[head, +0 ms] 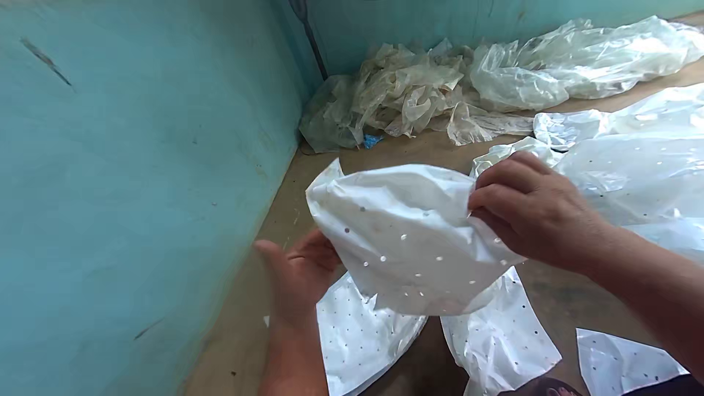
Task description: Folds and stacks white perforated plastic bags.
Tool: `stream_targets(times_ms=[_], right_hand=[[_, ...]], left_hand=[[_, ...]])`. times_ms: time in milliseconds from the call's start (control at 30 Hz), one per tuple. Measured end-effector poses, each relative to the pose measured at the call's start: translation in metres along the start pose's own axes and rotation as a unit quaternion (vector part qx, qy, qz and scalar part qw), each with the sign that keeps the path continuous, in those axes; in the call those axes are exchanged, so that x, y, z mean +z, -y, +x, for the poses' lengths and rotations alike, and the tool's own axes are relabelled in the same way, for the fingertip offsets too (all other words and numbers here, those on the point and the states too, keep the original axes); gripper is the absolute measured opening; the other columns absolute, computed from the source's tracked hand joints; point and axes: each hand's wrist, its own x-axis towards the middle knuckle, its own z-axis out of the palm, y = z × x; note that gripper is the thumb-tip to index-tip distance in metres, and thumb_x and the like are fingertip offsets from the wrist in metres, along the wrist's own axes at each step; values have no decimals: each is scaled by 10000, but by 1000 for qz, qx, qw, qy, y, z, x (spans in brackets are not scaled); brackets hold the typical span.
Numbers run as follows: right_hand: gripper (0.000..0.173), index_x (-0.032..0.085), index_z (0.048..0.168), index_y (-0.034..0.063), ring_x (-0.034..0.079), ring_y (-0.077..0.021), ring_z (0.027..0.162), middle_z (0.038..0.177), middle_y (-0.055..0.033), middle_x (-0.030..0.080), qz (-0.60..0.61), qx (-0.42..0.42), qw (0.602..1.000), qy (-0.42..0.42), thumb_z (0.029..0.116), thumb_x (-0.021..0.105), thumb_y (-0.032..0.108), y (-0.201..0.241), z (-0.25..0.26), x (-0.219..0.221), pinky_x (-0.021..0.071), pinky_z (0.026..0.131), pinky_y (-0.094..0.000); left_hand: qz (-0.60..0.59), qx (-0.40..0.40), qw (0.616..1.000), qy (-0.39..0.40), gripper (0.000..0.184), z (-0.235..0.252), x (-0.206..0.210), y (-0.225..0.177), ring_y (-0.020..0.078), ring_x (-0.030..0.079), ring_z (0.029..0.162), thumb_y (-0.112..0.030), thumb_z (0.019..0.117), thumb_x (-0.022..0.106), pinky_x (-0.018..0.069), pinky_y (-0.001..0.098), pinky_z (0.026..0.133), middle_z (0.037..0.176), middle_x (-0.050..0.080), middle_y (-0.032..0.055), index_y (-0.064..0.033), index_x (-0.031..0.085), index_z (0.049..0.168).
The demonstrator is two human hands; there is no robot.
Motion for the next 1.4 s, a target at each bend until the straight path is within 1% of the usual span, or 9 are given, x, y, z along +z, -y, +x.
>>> stream_targets(times_ms=[100,167,267,400,633,933,1167,1267,1400], right_hand=[[161,677,842,44,603,-291,844,875,-117,632,37,-21,999,33,937,560,99,3,0,4,493,708,-402],[156,672,846,41,621,-256,886,896,-107,642,102,12,992,67,927,561,114,-1,5,-8,527,766,-391],[201,627,842,50,579,-120,845,882,-46,602,166,135,973,90,966,508,154,-1,9,-18,496,744,-287],[175,603,920,0,482,-75,619,726,-41,533,132,330,935,14,1020,540,129,-13,12,-14,417,594,-272],[395,482,1342,-13,502,11,499,728,38,512,162,397,894,-132,955,539,45,-16,20,-13,502,489,-180],[291,503,1214,69,495,2,397,602,82,509,299,490,810,-117,951,526,-54,-40,8,-31,501,399,-186],[542,648,1298,5,506,-453,1313,1365,-255,580,62,120,987,85,917,684,389,-25,4,-25,389,1071,-648],[204,756,1002,46,685,-346,1073,1008,-116,726,113,26,990,84,909,653,195,-10,-6,9,365,1075,-705],[234,742,875,43,669,-170,828,811,-64,698,123,44,988,81,967,544,126,-28,-7,-6,533,879,-400]], left_hand=[[109,14,985,-135,181,0,22,-9,23,721,809,-253,1032,576,612,246,765,871,761,-83,-204,727,946],[161,-10,972,-169,216,4,17,-4,13,710,766,-23,1019,530,612,240,749,828,745,-88,-133,703,948],[254,-38,939,-228,152,10,9,22,-5,650,734,-96,1046,540,565,223,728,804,683,-83,-84,663,958],[437,35,871,-222,498,9,23,14,293,594,1227,-278,1070,513,490,451,1025,1397,546,262,70,462,1424],[561,162,812,-8,619,-4,142,31,319,679,881,-630,874,630,538,501,802,882,694,138,-18,722,881],[578,208,788,-25,150,25,83,65,339,679,864,-1,914,574,543,480,776,872,671,185,30,645,785],[534,301,790,-13,160,30,95,55,226,626,641,-29,949,602,544,335,594,723,607,132,35,635,806],[523,292,799,50,118,29,93,54,200,596,611,-64,924,660,516,318,560,695,583,93,15,654,836],[542,52,820,175,54,23,73,41,294,693,791,-26,848,743,536,510,747,788,694,138,13,717,875]])
